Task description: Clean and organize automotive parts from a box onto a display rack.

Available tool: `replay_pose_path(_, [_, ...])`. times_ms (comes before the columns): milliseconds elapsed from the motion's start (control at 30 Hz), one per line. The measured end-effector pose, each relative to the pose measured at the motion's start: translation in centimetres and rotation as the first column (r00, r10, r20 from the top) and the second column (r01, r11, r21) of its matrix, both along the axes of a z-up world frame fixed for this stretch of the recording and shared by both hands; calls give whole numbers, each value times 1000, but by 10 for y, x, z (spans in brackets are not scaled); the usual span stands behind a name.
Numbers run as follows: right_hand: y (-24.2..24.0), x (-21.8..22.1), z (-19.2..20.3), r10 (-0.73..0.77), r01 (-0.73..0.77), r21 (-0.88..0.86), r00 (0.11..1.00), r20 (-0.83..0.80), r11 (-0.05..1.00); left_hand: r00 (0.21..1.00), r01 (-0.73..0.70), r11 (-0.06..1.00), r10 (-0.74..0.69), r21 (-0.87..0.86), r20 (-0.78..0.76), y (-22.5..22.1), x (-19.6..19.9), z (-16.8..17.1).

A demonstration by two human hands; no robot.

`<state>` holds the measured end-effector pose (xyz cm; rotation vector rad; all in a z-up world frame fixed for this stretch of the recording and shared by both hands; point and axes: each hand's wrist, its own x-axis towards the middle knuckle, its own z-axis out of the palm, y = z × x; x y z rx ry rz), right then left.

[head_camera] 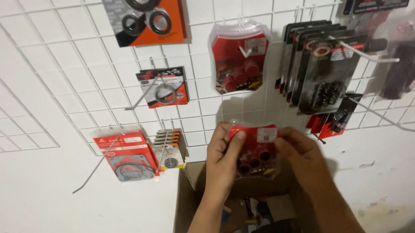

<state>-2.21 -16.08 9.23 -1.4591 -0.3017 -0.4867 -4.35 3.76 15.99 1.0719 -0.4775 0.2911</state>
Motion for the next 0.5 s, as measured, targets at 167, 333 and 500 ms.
replay_pose_path(167, [7, -33, 81, -79, 101, -79, 966, 245, 992, 962, -80, 995, 59, 65, 267, 7, -21, 46])
replay_pose_path(333, [22, -49, 140, -113, 160, -99, 923, 367, 982, 850, -314, 943, 225, 114, 477, 15, -30, 87])
replay_pose_path(500, [33, -50, 176, -103, 181, -146, 900, 424, 973, 792, -394, 917, 308, 57, 527, 18, -21, 114])
